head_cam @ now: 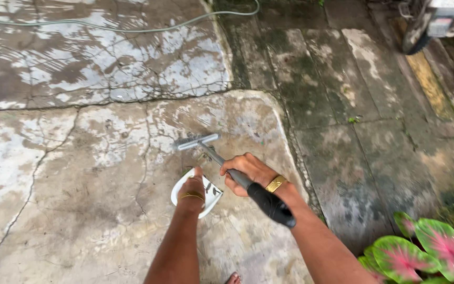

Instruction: The person cleans an outdoor concrete area by picking up leaves with a dustpan and using a squeegee to move water. They also rinse a small bucket and interact with various garden items.

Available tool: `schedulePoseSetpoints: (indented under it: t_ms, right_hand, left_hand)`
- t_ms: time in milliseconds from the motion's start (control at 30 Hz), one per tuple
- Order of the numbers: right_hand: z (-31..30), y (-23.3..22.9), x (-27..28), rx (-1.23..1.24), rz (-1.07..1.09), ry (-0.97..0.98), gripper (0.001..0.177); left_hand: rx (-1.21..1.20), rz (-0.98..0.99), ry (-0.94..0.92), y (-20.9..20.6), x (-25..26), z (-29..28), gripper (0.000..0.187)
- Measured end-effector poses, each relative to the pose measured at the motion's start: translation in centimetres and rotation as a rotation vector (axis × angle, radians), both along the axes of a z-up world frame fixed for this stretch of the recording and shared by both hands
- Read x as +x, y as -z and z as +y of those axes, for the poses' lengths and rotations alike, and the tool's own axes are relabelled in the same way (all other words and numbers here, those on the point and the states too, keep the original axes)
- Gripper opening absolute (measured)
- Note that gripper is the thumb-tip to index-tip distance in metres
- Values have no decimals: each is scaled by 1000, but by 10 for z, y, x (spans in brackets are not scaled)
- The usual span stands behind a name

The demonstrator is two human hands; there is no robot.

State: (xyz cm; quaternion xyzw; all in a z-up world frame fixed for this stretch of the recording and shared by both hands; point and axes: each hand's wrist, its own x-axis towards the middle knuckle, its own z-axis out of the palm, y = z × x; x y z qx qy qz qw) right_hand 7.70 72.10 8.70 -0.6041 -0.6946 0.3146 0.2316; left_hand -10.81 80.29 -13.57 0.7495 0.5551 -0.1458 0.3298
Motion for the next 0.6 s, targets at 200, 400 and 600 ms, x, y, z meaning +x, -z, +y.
schedulePoseSetpoints:
  t_ms: [200,400,600]
  right_hand:
    - [-54,-41,-23,378,56,123,14]
    - [-48,-63,5,-145,184,288,19]
    - [-43,-114,69,-125,425,563,23]
  left_hand:
    - [-29,133,55,-8,9,-2,82]
    - [55,167,139,3,14,-3,82]
    - [17,30,-77,-10,8,-5,46]
